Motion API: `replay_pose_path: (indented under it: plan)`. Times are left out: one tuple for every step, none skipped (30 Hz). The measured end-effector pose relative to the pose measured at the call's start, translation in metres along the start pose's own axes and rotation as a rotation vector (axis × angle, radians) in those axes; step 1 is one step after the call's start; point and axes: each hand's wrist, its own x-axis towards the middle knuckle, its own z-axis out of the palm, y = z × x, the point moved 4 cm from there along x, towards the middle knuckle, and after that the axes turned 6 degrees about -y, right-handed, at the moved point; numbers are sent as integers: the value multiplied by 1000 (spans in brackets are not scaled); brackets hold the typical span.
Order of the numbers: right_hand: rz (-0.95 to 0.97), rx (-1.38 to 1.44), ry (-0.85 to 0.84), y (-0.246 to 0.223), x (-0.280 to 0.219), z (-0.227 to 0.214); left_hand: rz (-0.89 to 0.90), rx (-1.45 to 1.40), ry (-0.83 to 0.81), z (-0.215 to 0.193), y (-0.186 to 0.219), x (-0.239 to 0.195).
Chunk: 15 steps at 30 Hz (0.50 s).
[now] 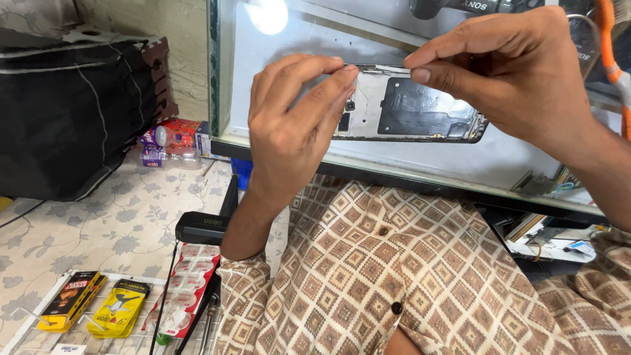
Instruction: The person applies a white adhesive strip along the edges of a disassembled mobile phone frame, pressing it into place with their fingers. They handle the phone frame and adhesive strip throughout the process.
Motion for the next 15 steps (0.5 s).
replay_pose_path:
  plan:
    - [11,2,0,0,1,1,0,3,-3,1,-1,-1]
    - [21,5,-1,-1,2,1,0,7,-5,2,-2,-1]
    - [33,8,-1,0,2,2,1,10,-8,2,-2,-2]
    - [32,10,-13,0,3,2,0,11,-12,2,-3,-2]
    - [32,11,-24,-1,4,3,1,12,-14,2,-3,-2]
    - [31,12,-35,-1,5,3,2,12,-16,2,-3,-2]
    - [31,-3,-37,-1,6,3,-6,6,-20,2,-3,-2]
    - [30,-19,-39,-1,7,3,-13,0,-23,2,-4,-2]
    - [30,-34,-42,-1,7,3,-21,-6,-27,2,-4,-2]
    - [27,-41,-47,-1,8,3,-22,-6,-26,2,-4,-2]
    - [24,-48,-51,-1,9,4,-22,-5,-24,2,-4,-1]
    - [20,-56,-56,-1,10,4,-22,-4,-23,3,-5,-1]
    - [21,-56,-56,-1,10,4,-21,-7,-27,3,-5,-2]
    - [21,-57,-57,-1,10,5,-19,-9,-30,3,-6,-2]
    - [21,-57,-57,-1,11,5,-18,-10,-33,3,-6,-2]
